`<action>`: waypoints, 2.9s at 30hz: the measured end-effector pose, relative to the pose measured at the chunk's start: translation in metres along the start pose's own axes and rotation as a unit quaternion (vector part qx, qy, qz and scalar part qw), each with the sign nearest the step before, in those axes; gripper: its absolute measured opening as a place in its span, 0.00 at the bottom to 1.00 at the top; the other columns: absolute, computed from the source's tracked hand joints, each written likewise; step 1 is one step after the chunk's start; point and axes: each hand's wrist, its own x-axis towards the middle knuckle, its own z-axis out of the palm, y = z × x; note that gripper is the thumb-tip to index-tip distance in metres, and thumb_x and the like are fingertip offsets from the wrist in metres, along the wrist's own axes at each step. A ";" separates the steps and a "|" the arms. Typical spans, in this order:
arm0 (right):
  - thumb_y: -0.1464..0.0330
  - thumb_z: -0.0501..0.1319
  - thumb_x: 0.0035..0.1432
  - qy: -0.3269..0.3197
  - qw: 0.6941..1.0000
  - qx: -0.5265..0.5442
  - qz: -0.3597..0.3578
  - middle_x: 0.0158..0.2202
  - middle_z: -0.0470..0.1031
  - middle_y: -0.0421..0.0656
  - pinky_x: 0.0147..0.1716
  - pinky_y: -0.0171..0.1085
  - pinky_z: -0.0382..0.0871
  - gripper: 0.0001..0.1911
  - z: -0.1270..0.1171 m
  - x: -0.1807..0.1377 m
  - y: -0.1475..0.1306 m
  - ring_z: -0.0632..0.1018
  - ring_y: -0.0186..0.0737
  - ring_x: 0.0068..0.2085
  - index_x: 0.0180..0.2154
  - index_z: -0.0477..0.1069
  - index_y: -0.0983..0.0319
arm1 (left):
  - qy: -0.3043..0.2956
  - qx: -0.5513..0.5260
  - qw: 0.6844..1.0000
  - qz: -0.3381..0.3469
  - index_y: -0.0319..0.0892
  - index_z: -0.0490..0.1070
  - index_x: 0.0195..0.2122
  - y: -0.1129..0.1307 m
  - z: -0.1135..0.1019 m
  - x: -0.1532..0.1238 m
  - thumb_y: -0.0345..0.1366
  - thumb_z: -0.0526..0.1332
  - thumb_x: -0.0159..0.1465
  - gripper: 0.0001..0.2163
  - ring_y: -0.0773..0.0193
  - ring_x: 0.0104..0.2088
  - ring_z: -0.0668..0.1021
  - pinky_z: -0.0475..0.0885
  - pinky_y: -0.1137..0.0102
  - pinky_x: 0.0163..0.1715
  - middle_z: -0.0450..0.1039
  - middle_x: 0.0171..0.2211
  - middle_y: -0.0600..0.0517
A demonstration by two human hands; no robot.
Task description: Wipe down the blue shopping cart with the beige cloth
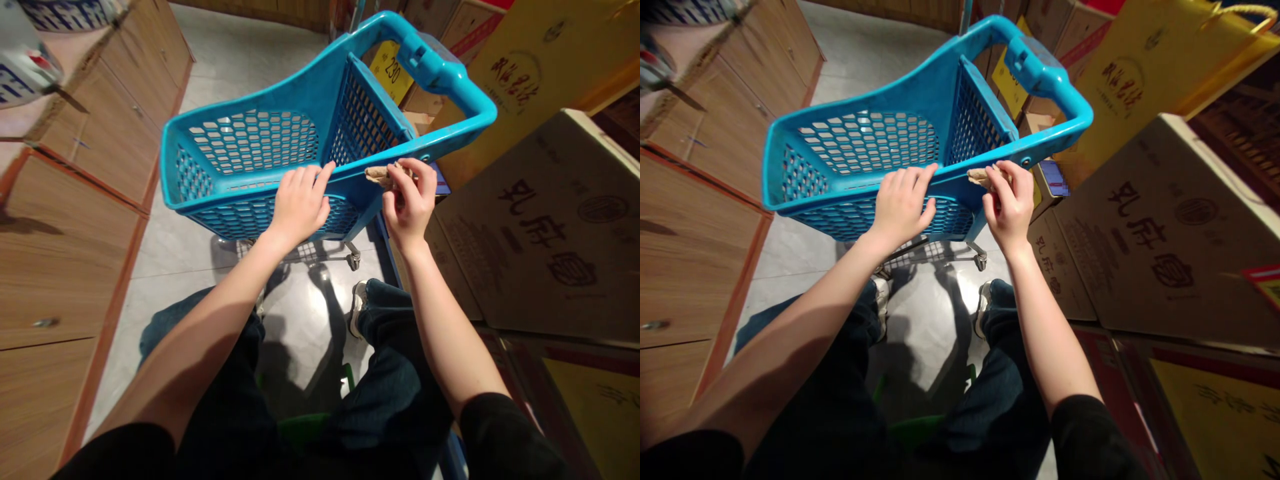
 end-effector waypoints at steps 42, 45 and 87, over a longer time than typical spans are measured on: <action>0.59 0.48 0.76 0.149 0.982 -0.079 0.091 0.63 0.63 0.53 0.64 0.69 0.65 0.27 -0.013 0.025 0.050 0.68 0.62 0.68 0.70 0.67 0.53 | 0.007 -0.001 1.000 0.007 0.36 0.58 0.76 0.001 -0.003 -0.003 0.34 0.56 0.70 0.32 0.38 0.60 0.75 0.68 0.47 0.62 0.72 0.63 0.35; 0.60 0.50 0.74 0.161 0.980 -0.086 0.082 0.62 0.64 0.53 0.65 0.70 0.64 0.28 -0.004 0.019 0.043 0.69 0.61 0.67 0.71 0.66 0.53 | 0.007 -0.010 1.000 0.005 0.37 0.59 0.76 0.001 -0.004 -0.003 0.35 0.57 0.69 0.33 0.38 0.60 0.75 0.68 0.47 0.62 0.73 0.63 0.35; 0.63 0.53 0.72 0.136 0.991 -0.018 0.006 0.60 0.69 0.54 0.61 0.68 0.69 0.26 -0.012 0.020 -0.013 0.73 0.61 0.63 0.66 0.74 0.55 | 0.118 -0.088 0.982 -0.119 0.48 0.75 0.40 -0.033 -0.013 0.007 0.34 0.59 0.61 0.08 0.47 0.49 0.82 0.70 0.52 0.57 0.83 0.42 0.48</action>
